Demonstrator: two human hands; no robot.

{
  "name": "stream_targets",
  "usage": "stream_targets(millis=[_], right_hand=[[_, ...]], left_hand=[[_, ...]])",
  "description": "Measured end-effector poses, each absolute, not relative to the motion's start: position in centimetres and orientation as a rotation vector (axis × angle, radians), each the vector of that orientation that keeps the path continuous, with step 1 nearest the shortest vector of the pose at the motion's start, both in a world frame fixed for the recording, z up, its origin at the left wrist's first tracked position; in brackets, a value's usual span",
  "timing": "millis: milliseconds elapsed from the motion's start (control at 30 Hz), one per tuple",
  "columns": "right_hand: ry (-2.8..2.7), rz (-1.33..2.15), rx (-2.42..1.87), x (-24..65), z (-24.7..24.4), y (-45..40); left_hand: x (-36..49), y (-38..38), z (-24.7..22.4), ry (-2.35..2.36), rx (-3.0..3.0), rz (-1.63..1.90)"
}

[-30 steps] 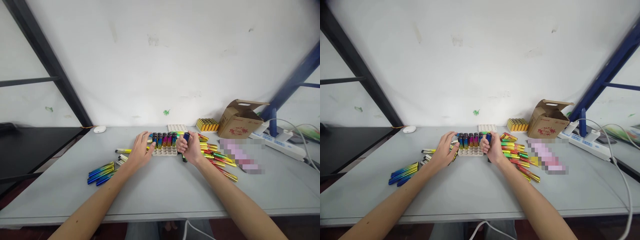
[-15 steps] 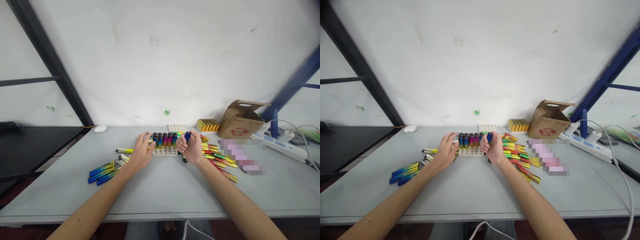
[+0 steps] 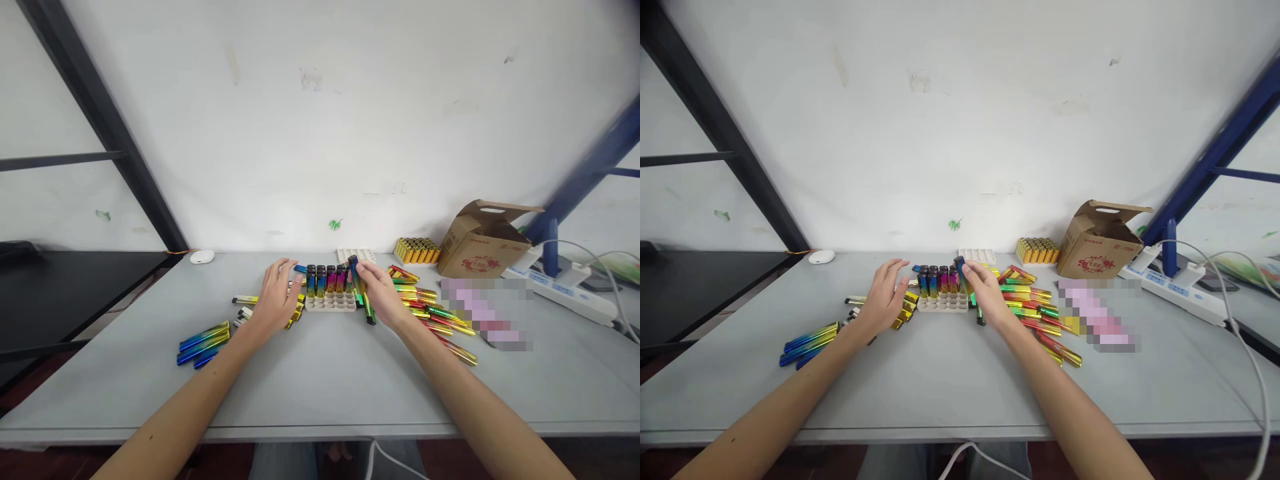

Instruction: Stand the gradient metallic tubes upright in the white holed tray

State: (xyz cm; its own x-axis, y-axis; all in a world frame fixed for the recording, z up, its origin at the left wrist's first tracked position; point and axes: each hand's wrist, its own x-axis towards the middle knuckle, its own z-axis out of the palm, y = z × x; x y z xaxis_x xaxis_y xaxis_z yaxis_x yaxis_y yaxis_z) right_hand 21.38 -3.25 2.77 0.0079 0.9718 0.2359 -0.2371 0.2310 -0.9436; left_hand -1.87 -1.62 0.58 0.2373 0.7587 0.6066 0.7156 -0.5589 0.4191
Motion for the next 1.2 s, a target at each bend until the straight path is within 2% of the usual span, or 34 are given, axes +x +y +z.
stream_targets(millis=[100, 300, 533, 733, 1033, 1200], right_hand=[[-1.297, 0.902, -0.937, 21.5, 2.1, -2.9], [-1.572, 0.635, -0.934, 21.4, 0.9, -2.9], [-1.76, 0.563, -1.038, 20.9, 0.2, -3.1], [-1.811, 0.499, -1.054, 20.9, -0.1, -3.2], [-2.001, -0.248, -1.074, 21.0, -0.2, -3.0], [-2.074, -0.295, -1.139, 20.9, -0.2, -3.0]], left_hand=[[-1.7, -1.8, 0.5, 1.446, 2.433, 1.208], [-2.2, -1.1, 0.4, 1.492, 2.422, 1.229], [-3.5, 0.7, -1.0, 1.586, 2.417, 1.049], [-3.4, 1.3, -1.6, 1.478, 2.494, 0.967], [-3.4, 2.0, -1.6, 1.34, 2.605, 0.853], [-2.8, 2.4, -1.5, 1.291, 2.597, 0.809]])
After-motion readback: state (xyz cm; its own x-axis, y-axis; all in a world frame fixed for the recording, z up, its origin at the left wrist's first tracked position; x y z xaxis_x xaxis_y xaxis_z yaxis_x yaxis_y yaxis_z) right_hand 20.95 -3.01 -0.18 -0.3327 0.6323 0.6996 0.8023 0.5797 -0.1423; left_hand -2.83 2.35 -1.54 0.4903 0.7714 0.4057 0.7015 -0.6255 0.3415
